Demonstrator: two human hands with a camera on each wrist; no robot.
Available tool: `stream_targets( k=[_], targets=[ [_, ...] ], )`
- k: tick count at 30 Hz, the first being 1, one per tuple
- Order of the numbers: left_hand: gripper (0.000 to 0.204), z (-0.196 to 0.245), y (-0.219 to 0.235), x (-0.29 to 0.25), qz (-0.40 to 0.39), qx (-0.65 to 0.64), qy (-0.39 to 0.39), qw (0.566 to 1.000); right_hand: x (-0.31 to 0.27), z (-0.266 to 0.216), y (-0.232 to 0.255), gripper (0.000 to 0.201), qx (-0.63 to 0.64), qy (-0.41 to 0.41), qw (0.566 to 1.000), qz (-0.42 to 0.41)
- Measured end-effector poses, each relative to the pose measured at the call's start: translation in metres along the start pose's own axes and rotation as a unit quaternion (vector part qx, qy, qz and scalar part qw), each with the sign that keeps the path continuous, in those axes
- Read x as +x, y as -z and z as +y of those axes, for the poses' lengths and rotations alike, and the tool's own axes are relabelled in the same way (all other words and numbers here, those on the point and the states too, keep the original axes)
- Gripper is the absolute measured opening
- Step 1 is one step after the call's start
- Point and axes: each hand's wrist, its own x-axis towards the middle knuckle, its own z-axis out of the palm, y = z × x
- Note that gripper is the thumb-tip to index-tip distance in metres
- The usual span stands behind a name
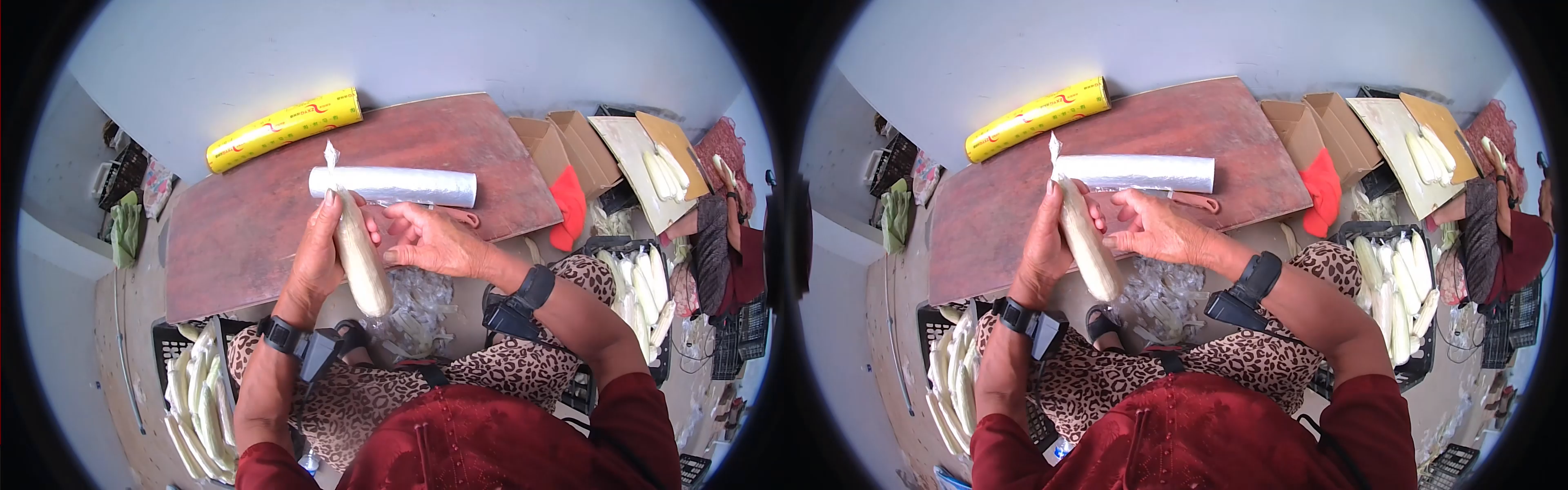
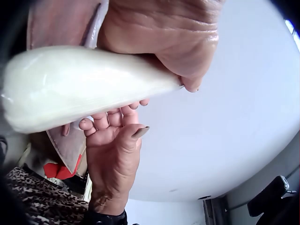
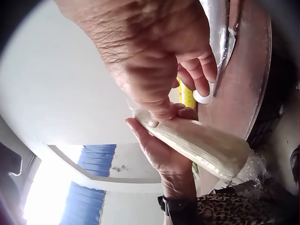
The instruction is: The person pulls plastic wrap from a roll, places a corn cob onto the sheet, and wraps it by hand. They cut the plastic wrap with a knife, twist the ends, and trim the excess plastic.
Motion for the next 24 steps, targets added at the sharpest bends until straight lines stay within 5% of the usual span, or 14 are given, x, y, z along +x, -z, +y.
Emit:
stream_targets(
  k=[12, 24],
  targets=[
    [0.053, 0.000, 0.003, 0.004, 0.055, -0.017, -0.032, 0.998, -0.004, -0.013, -0.026, 0.058, -0.030, -0.010, 0.999, -0.032],
    [0.051, 0.008, 0.002, 0.007, 0.064, -0.034, -0.046, 0.996, 0.002, 0.007, -0.046, 0.067, -0.020, -0.011, 0.999, -0.025]
  ],
)
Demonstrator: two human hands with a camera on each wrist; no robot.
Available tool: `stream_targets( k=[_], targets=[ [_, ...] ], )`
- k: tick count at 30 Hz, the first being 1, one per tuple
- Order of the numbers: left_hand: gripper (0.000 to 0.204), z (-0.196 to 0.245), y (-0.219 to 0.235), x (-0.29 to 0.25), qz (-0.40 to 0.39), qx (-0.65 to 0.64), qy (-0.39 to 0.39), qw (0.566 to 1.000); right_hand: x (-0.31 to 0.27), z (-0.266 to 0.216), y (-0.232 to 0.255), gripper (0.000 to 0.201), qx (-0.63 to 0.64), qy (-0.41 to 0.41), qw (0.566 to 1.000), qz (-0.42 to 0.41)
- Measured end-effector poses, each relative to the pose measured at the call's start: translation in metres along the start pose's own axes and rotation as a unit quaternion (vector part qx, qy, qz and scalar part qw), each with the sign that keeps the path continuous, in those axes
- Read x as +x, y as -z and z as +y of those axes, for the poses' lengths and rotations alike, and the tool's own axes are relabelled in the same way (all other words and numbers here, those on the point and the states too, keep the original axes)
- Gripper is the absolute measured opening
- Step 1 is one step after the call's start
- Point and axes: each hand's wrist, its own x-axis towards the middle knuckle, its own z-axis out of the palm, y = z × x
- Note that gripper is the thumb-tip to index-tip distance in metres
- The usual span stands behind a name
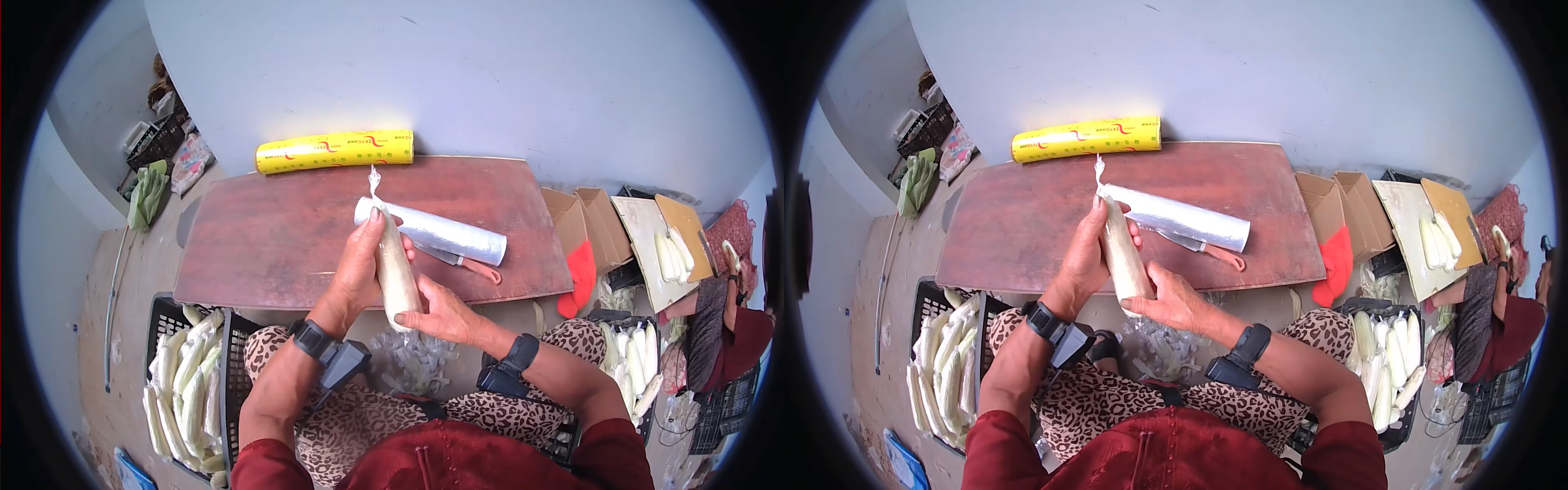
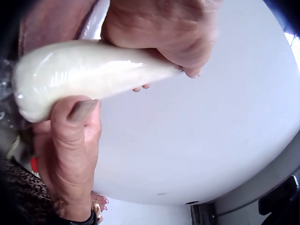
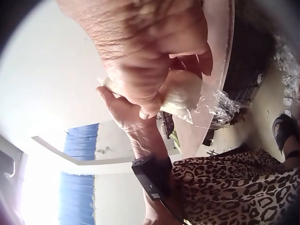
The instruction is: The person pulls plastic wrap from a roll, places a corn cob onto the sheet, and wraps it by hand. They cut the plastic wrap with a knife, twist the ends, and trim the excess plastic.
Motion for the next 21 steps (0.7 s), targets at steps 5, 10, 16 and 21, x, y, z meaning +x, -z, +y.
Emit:
stream_targets(
  k=[5, 10, 16, 21],
  targets=[
    [0.052, 0.006, -0.002, 0.003, 0.011, -0.021, -0.015, 1.000, 0.003, -0.001, -0.001, 0.065, 0.081, 0.012, 0.997, -0.017],
    [0.055, 0.008, -0.008, 0.008, 0.005, -0.053, -0.033, 0.998, 0.003, -0.013, 0.006, 0.066, 0.128, -0.019, 0.991, -0.019],
    [0.046, 0.007, -0.014, 0.013, -0.025, -0.077, -0.081, 0.993, 0.002, -0.038, 0.018, 0.067, 0.166, -0.046, 0.985, -0.015],
    [0.040, -0.010, -0.019, 0.010, -0.025, -0.058, -0.049, 0.997, 0.005, -0.046, 0.028, 0.066, 0.114, -0.076, 0.990, -0.007]
  ],
)
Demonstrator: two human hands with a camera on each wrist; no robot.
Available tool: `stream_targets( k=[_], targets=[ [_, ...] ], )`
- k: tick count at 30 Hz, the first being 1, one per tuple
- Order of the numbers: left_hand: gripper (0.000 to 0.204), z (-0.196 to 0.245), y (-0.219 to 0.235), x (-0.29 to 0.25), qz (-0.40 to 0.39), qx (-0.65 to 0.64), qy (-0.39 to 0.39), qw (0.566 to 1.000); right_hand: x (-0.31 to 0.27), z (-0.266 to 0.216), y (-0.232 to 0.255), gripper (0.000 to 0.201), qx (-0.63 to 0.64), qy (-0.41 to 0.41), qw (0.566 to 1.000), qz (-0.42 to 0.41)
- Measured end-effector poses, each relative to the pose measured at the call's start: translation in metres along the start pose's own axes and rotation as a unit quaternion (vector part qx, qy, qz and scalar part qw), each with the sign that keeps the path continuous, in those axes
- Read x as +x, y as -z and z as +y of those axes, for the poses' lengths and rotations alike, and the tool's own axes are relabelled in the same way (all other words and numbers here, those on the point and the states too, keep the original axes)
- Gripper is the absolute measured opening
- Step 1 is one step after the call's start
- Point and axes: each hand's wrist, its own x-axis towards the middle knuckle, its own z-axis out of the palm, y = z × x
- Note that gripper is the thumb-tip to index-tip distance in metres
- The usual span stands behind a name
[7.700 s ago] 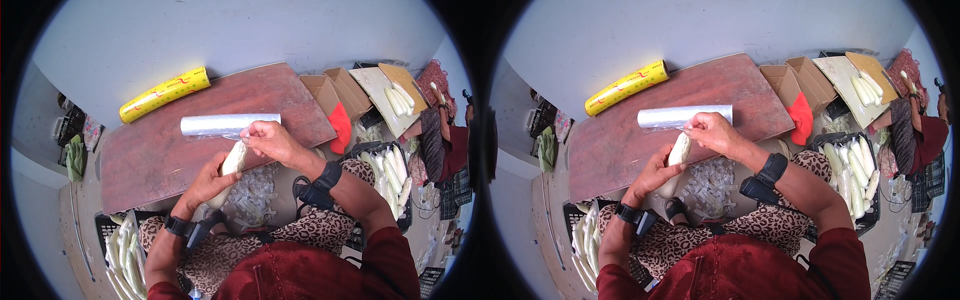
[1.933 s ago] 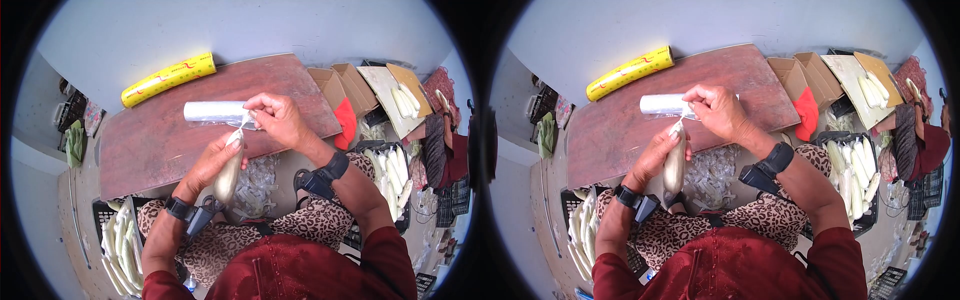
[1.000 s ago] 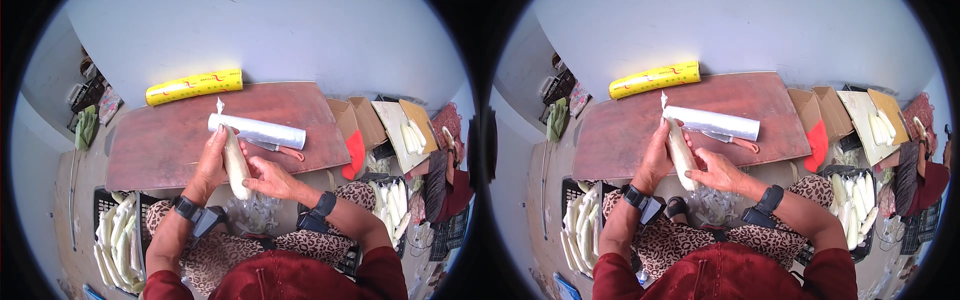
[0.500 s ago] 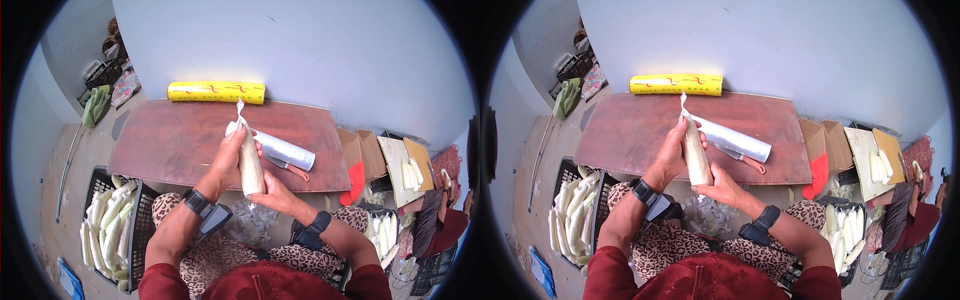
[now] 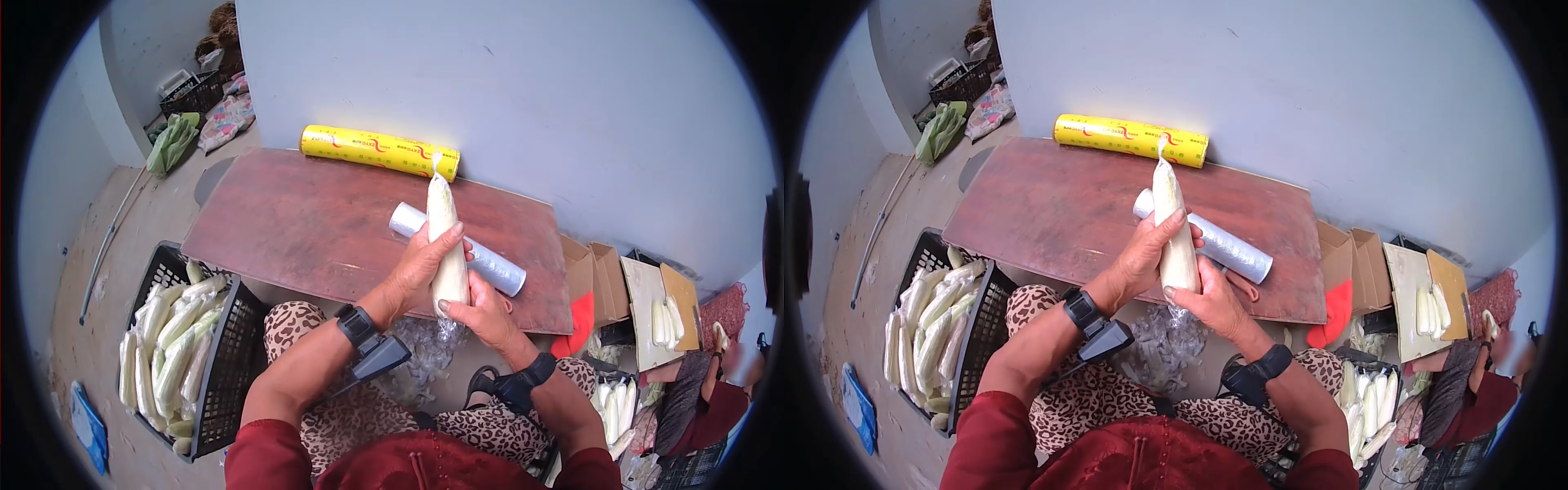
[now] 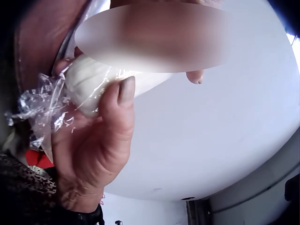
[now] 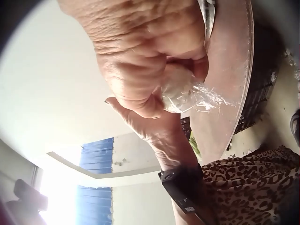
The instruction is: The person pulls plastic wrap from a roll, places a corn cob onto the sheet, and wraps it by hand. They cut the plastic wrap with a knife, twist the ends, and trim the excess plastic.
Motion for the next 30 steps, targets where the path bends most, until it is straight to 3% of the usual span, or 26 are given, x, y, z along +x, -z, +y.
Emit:
stream_targets(
  k=[12, 15, 18, 24, 30],
  targets=[
    [0.035, 0.014, 0.005, 0.004, 0.008, 0.022, -0.012, 1.000, 0.005, 0.007, -0.005, 0.074, 0.056, 0.038, 0.997, -0.023],
    [0.035, 0.017, 0.006, 0.005, 0.021, 0.029, -0.022, 0.999, 0.008, 0.021, -0.013, 0.066, 0.062, 0.096, 0.993, -0.001],
    [0.035, 0.018, 0.007, 0.007, 0.036, 0.027, -0.034, 0.998, 0.009, 0.020, -0.009, 0.051, 0.096, -0.008, 0.995, -0.021],
    [0.035, 0.021, 0.008, 0.010, 0.059, 0.027, -0.059, 0.996, 0.009, 0.016, -0.012, 0.034, 0.143, -0.022, 0.989, -0.034],
    [0.037, 0.035, 0.013, 0.019, 0.118, -0.020, -0.095, 0.988, 0.000, 0.026, -0.022, 0.022, 0.091, -0.055, 0.993, -0.057]
  ],
)
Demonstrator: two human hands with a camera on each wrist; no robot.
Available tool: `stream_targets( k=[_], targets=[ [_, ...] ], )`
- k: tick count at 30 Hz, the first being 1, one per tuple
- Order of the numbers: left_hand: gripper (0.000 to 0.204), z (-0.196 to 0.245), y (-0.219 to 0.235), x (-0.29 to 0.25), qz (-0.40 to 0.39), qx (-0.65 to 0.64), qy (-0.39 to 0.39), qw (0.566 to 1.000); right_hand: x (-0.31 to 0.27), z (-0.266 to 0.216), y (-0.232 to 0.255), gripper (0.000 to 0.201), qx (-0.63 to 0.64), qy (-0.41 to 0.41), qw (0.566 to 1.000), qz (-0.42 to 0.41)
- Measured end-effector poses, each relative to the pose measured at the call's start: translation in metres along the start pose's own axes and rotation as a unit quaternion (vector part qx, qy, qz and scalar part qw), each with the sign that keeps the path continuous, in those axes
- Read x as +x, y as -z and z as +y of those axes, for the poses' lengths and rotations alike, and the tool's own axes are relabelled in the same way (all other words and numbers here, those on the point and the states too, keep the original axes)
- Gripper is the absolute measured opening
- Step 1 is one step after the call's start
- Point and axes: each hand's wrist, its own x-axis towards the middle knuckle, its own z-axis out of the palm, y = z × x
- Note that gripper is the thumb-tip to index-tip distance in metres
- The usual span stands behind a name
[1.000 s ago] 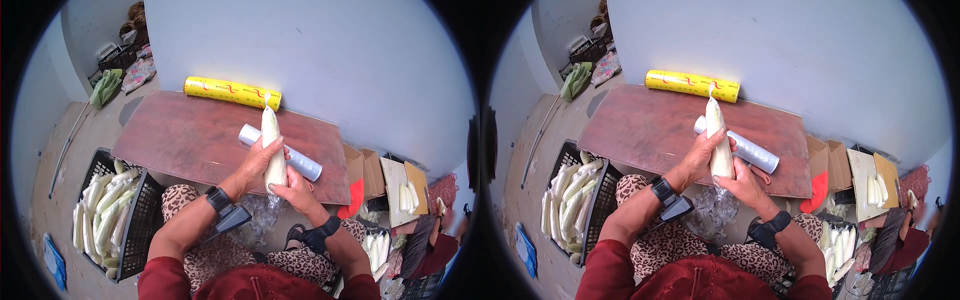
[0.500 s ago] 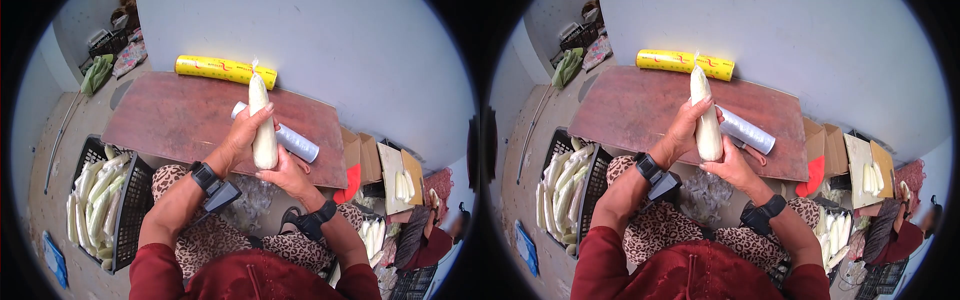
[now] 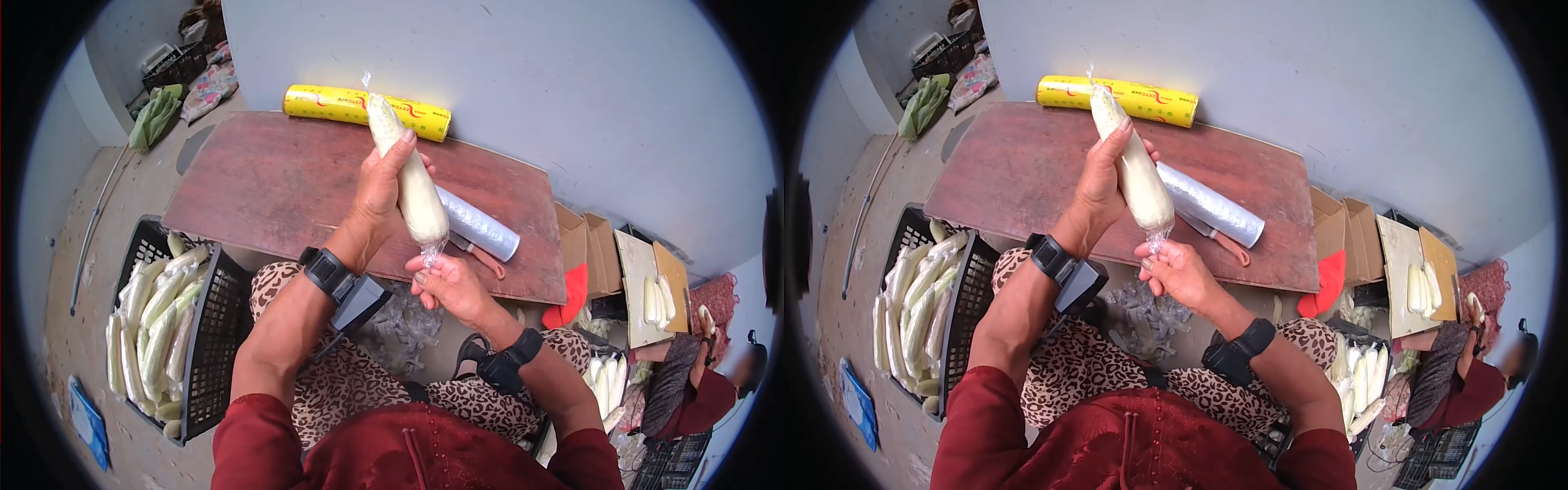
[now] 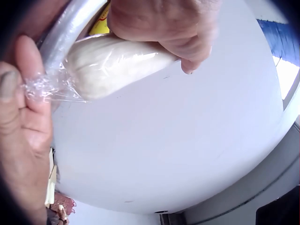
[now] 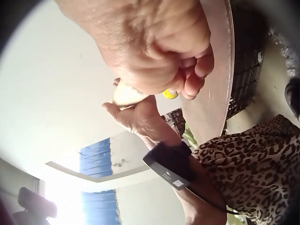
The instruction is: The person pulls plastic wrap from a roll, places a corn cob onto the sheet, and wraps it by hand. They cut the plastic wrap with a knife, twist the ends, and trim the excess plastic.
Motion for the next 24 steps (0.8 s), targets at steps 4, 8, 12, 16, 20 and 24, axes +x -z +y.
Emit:
stream_targets(
  k=[4, 8, 12, 16, 20, 24],
  targets=[
    [0.039, 0.006, 0.003, 0.008, 0.050, -0.058, -0.008, 0.997, -0.008, -0.003, -0.014, 0.019, -0.163, 0.019, 0.984, -0.069],
    [0.040, 0.005, 0.004, 0.012, 0.055, -0.075, -0.011, 0.996, -0.002, 0.012, 0.001, 0.030, -0.092, 0.006, 0.993, -0.074],
    [0.040, 0.006, 0.001, 0.010, 0.045, -0.080, -0.011, 0.996, -0.001, -0.007, 0.011, 0.053, 0.023, -0.042, 0.999, -0.008],
    [0.039, 0.003, 0.002, 0.013, 0.040, -0.082, -0.008, 0.996, 0.001, -0.010, 0.014, 0.056, 0.082, 0.001, 0.997, 0.004],
    [0.040, 0.000, 0.003, 0.012, 0.045, -0.066, 0.001, 0.997, 0.007, -0.007, 0.017, 0.031, 0.054, 0.013, 0.997, 0.046],
    [0.040, 0.006, 0.003, 0.013, 0.048, -0.060, -0.011, 0.997, 0.004, -0.010, 0.015, 0.021, 0.000, 0.011, 0.998, 0.058]
  ],
)
